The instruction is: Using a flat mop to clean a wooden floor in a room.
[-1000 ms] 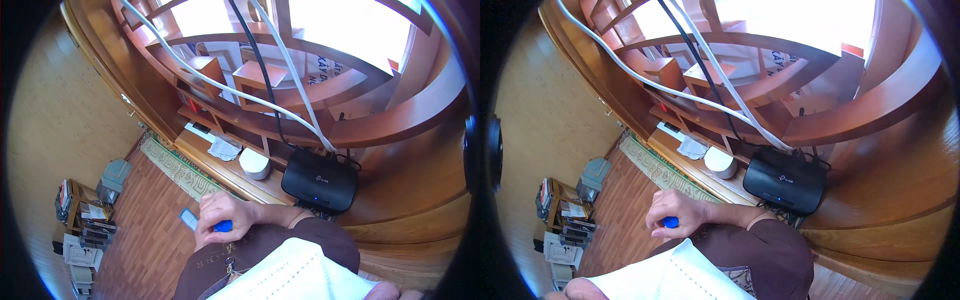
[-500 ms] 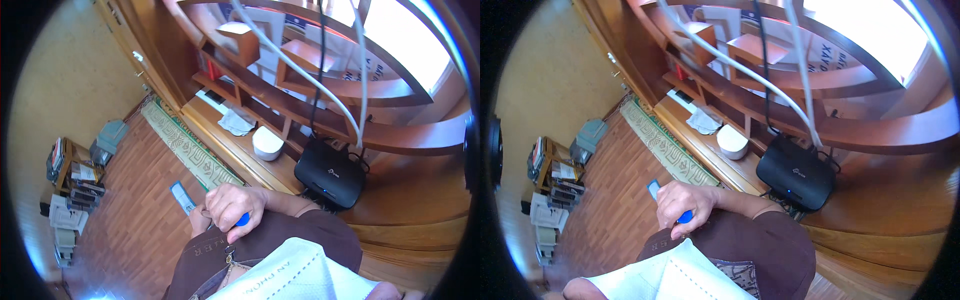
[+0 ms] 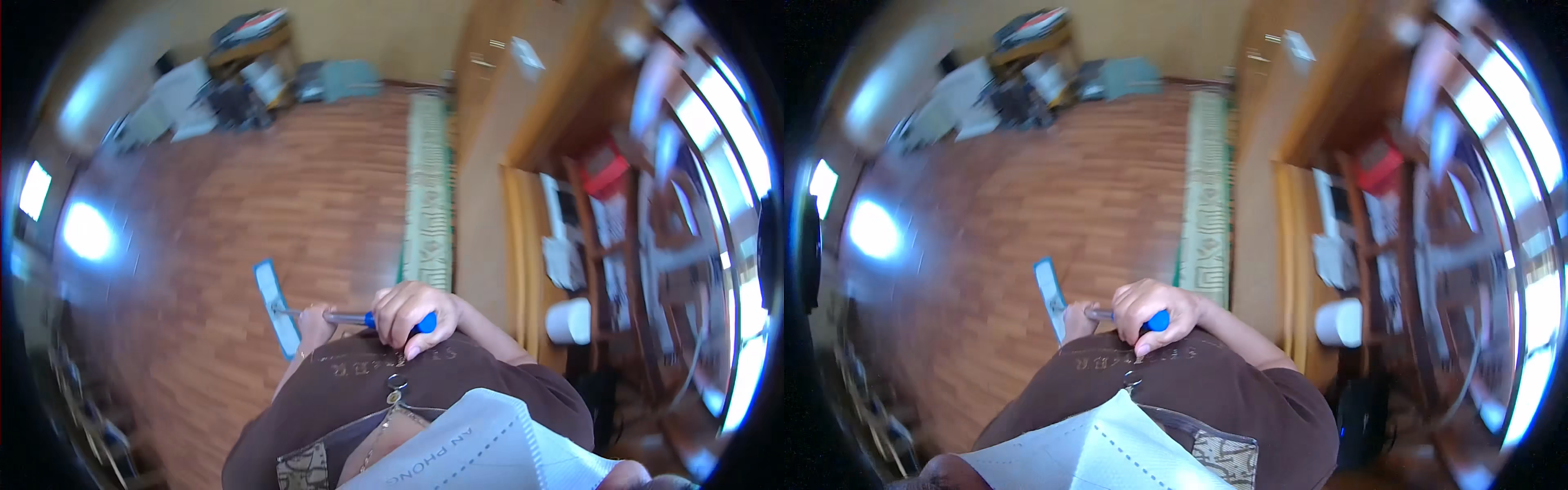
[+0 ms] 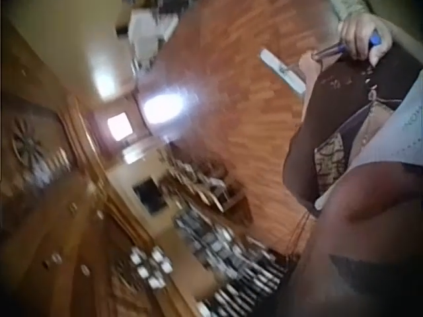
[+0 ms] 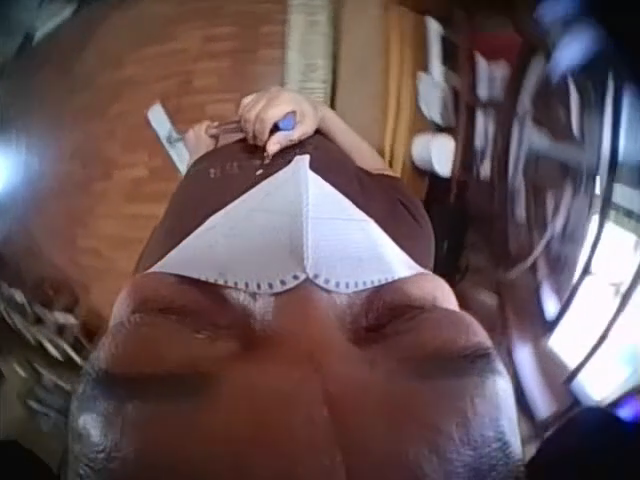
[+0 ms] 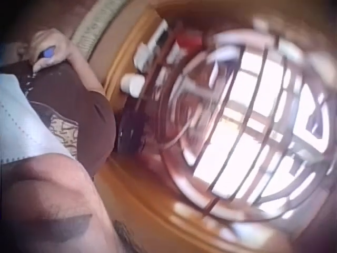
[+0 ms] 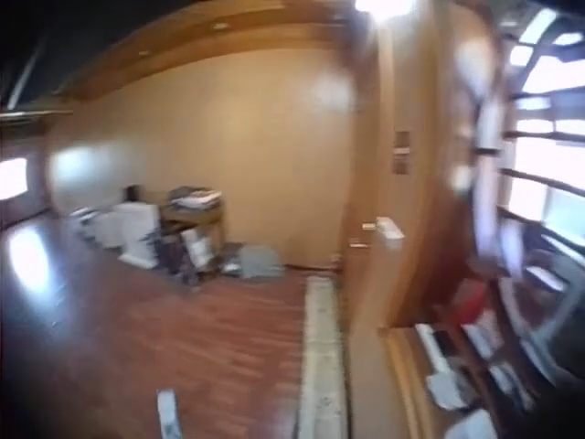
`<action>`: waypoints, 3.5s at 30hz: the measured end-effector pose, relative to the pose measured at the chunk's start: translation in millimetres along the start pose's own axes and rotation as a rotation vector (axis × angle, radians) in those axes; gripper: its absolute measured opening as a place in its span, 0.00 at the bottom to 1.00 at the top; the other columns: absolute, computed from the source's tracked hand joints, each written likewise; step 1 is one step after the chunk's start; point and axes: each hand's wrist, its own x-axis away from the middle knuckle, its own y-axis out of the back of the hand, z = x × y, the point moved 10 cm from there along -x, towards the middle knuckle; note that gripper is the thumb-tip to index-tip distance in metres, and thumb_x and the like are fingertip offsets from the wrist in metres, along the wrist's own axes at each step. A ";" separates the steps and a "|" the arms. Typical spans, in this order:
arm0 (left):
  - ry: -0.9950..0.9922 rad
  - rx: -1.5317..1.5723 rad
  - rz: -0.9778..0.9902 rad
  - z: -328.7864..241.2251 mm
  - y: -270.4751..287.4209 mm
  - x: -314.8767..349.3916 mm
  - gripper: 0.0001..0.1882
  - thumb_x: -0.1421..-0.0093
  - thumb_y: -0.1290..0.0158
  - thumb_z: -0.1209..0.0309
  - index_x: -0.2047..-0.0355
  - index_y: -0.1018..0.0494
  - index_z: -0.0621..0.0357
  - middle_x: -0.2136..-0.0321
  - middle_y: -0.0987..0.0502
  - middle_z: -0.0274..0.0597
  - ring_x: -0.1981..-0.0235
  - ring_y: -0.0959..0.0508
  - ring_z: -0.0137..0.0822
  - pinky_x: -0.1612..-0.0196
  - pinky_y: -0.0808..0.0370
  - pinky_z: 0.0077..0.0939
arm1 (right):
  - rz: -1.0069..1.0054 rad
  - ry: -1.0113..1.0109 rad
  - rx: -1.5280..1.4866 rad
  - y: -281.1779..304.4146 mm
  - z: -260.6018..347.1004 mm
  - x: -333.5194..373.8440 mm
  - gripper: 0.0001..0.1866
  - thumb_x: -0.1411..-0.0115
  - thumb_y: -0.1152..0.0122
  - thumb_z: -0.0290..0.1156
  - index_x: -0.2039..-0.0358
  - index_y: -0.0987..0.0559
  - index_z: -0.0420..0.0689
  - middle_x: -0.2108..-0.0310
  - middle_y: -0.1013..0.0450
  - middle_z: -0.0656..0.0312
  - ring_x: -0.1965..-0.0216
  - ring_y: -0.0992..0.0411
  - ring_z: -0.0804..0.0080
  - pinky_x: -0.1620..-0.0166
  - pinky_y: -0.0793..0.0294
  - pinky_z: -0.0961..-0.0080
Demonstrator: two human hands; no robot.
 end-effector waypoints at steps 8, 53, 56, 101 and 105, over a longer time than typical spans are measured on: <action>0.370 -0.084 -0.338 150.0 58.0 58.2 0.17 0.46 0.46 0.60 0.85 0.28 0.59 0.80 0.26 0.55 0.73 0.24 0.56 0.68 0.28 0.50 | 0.315 -0.189 -0.180 -39.7 -150.5 -50.4 0.08 0.44 0.35 0.33 0.74 0.24 0.44 0.72 0.26 0.59 0.62 0.27 0.59 0.53 0.34 0.62; 0.230 0.057 0.072 283.0 116.1 -178.8 0.07 0.50 0.49 0.69 0.74 0.21 0.52 0.73 0.21 0.49 0.65 0.21 0.52 0.67 0.25 0.47 | 0.379 0.077 -0.540 51.2 -298.4 -249.3 0.20 0.51 0.30 0.40 0.88 0.31 0.46 0.83 0.25 0.58 0.77 0.22 0.62 0.69 0.29 0.64; 0.348 -0.001 -0.211 345.7 152.3 -164.1 0.05 0.49 0.49 0.69 0.77 0.24 0.53 0.69 0.21 0.46 0.61 0.22 0.50 0.63 0.24 0.46 | 0.262 -0.030 -0.553 32.8 -360.7 -270.9 0.19 0.53 0.31 0.38 0.89 0.32 0.46 0.84 0.29 0.62 0.81 0.27 0.64 0.70 0.32 0.63; -0.025 0.464 -0.358 623.7 246.6 -258.1 0.04 0.51 0.43 0.66 0.81 0.22 0.47 0.81 0.24 0.45 0.76 0.23 0.48 0.74 0.28 0.41 | 0.204 -0.170 -0.208 -36.7 -542.9 -457.1 0.15 0.58 0.29 0.36 0.86 0.28 0.44 0.82 0.28 0.60 0.75 0.27 0.61 0.61 0.28 0.58; 0.164 0.089 -0.531 643.7 323.9 -200.4 0.07 0.55 0.43 0.65 0.84 0.26 0.52 0.81 0.25 0.48 0.77 0.25 0.50 0.72 0.28 0.44 | 0.207 -0.156 -0.227 -57.7 -595.6 -466.9 0.10 0.53 0.33 0.34 0.80 0.24 0.44 0.79 0.26 0.59 0.68 0.24 0.57 0.50 0.31 0.50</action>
